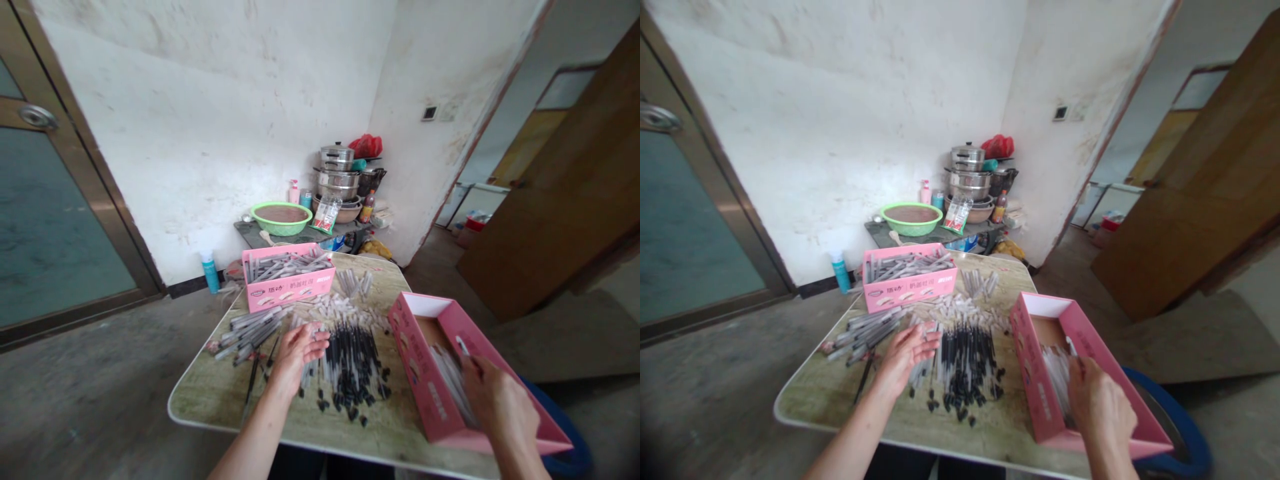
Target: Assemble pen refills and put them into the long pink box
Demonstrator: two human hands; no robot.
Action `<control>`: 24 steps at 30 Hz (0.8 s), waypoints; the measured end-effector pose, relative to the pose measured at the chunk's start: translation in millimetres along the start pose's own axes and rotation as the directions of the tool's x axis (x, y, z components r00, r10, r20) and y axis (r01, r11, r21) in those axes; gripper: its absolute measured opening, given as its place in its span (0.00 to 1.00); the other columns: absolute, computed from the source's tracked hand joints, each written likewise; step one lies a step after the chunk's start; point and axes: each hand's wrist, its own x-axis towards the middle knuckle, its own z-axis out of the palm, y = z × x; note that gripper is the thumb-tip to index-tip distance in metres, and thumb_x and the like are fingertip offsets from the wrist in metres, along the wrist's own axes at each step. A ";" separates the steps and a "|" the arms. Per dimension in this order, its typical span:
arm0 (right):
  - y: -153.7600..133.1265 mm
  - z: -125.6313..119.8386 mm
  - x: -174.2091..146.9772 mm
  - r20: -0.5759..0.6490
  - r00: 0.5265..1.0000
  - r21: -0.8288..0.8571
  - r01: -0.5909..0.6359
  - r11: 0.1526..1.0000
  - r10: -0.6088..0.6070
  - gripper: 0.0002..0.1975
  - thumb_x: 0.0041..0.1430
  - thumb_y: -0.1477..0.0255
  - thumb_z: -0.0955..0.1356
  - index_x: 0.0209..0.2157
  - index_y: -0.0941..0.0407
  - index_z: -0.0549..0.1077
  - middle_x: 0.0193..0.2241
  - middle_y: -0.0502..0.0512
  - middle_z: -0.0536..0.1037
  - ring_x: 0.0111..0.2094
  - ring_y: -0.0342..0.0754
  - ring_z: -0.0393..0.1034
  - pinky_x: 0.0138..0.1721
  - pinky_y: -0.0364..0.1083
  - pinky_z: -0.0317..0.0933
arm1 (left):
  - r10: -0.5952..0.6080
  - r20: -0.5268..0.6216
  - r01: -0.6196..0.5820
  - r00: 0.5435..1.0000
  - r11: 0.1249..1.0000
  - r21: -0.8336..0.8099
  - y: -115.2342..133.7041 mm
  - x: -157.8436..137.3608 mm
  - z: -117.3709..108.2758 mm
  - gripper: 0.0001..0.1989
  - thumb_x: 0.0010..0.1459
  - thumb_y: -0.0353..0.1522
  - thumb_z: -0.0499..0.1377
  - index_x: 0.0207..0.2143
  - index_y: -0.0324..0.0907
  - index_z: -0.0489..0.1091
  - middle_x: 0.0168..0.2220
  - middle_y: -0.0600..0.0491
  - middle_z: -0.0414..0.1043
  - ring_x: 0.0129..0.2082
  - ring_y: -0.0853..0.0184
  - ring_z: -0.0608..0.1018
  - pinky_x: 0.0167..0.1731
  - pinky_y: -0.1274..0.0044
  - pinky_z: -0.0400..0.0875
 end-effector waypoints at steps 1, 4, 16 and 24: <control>3.4 2.9 1.6 0.018 1.000 -0.008 0.002 1.000 -0.002 0.21 0.57 0.58 0.60 0.37 0.55 0.79 0.26 0.66 0.80 0.21 0.57 0.72 0.18 0.48 0.56 | 0.005 0.002 -0.005 1.000 1.000 0.003 -1.3 2.2 -0.6 0.23 0.52 0.44 0.61 0.43 0.34 0.71 0.35 0.40 0.78 0.33 0.61 0.81 0.31 0.75 0.75; -3.5 5.6 -10.0 -0.123 0.991 0.069 0.053 0.996 -0.044 0.23 0.59 0.59 0.58 0.44 0.57 0.76 0.40 0.66 0.79 0.33 0.60 0.75 0.25 0.50 0.61 | -0.002 -0.028 0.004 1.000 0.999 0.048 -6.0 15.0 0.8 0.24 0.53 0.44 0.61 0.43 0.34 0.70 0.35 0.39 0.78 0.33 0.61 0.81 0.31 0.75 0.75; -79.5 4.7 -67.1 -0.239 0.941 0.449 0.324 0.832 -0.238 0.22 0.61 0.59 0.59 0.36 0.60 0.77 0.32 0.61 0.81 0.28 0.52 0.76 0.28 0.44 0.64 | 0.147 -0.065 -0.117 0.987 0.934 0.338 -34.0 76.5 22.8 0.29 0.48 0.30 0.64 0.54 0.42 0.64 0.54 0.41 0.69 0.54 0.57 0.71 0.53 0.65 0.65; -66.4 24.8 -83.4 -0.111 0.947 0.524 0.314 0.792 -0.303 0.19 0.62 0.61 0.59 0.35 0.57 0.76 0.30 0.59 0.81 0.29 0.52 0.77 0.30 0.43 0.67 | 0.561 0.133 -0.254 0.817 0.142 0.957 28.6 32.7 -69.2 0.18 0.52 0.28 0.56 0.47 0.39 0.70 0.48 0.44 0.71 0.50 0.56 0.72 0.52 0.66 0.63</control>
